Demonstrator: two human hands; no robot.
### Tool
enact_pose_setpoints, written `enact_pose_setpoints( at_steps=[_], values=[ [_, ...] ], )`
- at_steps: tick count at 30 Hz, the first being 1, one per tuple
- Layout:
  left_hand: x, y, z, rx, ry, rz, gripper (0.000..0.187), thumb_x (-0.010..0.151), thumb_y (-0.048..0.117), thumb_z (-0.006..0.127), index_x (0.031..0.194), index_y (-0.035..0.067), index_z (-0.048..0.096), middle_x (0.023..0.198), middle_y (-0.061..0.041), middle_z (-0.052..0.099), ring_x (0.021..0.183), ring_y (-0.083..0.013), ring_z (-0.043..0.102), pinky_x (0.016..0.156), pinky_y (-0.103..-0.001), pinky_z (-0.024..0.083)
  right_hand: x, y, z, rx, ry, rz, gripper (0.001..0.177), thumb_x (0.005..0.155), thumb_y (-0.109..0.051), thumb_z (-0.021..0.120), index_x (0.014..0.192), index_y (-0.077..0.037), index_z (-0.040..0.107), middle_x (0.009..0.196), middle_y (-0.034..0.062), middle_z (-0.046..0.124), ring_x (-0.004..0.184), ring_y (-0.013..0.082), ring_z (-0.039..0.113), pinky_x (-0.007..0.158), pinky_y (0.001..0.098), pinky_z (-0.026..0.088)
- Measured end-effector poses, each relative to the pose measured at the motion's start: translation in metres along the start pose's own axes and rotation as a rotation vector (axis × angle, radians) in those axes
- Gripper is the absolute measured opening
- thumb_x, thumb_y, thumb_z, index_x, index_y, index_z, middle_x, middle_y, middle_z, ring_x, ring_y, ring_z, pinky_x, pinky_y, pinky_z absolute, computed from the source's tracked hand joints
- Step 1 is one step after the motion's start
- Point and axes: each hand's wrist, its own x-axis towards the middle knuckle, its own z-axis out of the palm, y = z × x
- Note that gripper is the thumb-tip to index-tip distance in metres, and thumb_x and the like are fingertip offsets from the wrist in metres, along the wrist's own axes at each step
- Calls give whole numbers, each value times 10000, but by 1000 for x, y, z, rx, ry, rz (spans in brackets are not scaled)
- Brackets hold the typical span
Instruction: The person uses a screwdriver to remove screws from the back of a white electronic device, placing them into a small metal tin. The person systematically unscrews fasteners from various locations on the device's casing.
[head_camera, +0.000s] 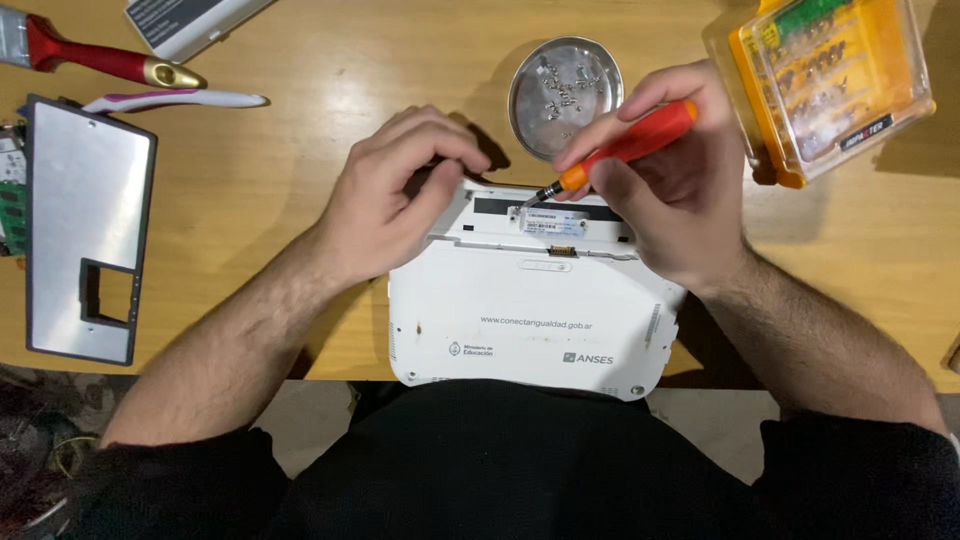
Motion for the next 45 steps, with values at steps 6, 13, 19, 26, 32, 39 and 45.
enact_pose_setpoints(
  at_steps=[6, 13, 19, 26, 32, 39, 45],
  values=[
    [-30, 12, -36, -64, -11, -113, 219, 1267, -76, 579, 1398, -51, 753, 1435, -245, 837, 1411, -409, 849, 1289, -502, 691, -3, 4, 5, 49, -33, 41, 362, 1210, 150, 680, 1391, -61, 447, 1296, 355, 816, 1135, 336, 867, 1035, 379, 745],
    [-55, -2, -21, 208, 160, 27, 73, 1164, -32, 728, 1228, -34, 762, 1319, -227, 798, 1247, -345, 831, 1160, -489, 758, 8, 4, 20, -96, -193, -116, 359, 1188, 194, 690, 1395, -35, 505, 1225, 225, 780, 1278, 373, 915, 1019, 396, 864],
    [-81, 9, -13, 469, 171, 186, 103, 1116, 74, 888, 1161, 18, 814, 1084, -127, 685, 928, -261, 708, 748, -414, 628, 17, -11, 48, -142, -182, 0, 280, 1214, 125, 672, 1353, 32, 447, 1306, 344, 810, 1229, 387, 899, 1001, 380, 805],
    [-74, 19, -15, 587, 104, 237, 63, 1191, 77, 865, 1239, 74, 905, 986, -76, 603, 819, -235, 631, 669, -380, 528, 14, 1, 41, -136, -102, -12, 344, 1168, 238, 685, 1314, 19, 463, 1243, 316, 803, 1241, 407, 915, 925, 396, 829],
    [-72, 18, -15, 521, 75, 224, 79, 1170, 65, 875, 1244, 40, 885, 1028, -110, 668, 901, -289, 731, 758, -430, 638, 17, -9, 35, -29, 34, 122, 327, 1213, 232, 643, 1345, 0, 454, 1175, 325, 780, 1099, 376, 895, 939, 438, 839],
    [-75, 17, -15, 505, 56, 218, 141, 1114, -7, 944, 1248, 9, 903, 1011, -118, 711, 888, -273, 697, 759, -422, 585, -6, 4, -32, -51, 19, -44, 323, 1274, 276, 600, 1366, -15, 497, 1271, 285, 792, 1221, 412, 938, 1010, 419, 905],
    [-62, 37, 12, 682, -86, 298, 338, 1079, 336, 1075, 1288, 142, 894, 1253, -99, 897, 1159, -209, 770, 1059, -462, 638, -69, 12, -74, -208, 80, -133, 257, 1189, 209, 646, 1253, 34, 470, 1064, 308, 746, 1050, 416, 943, 855, 420, 912]
  ],
)
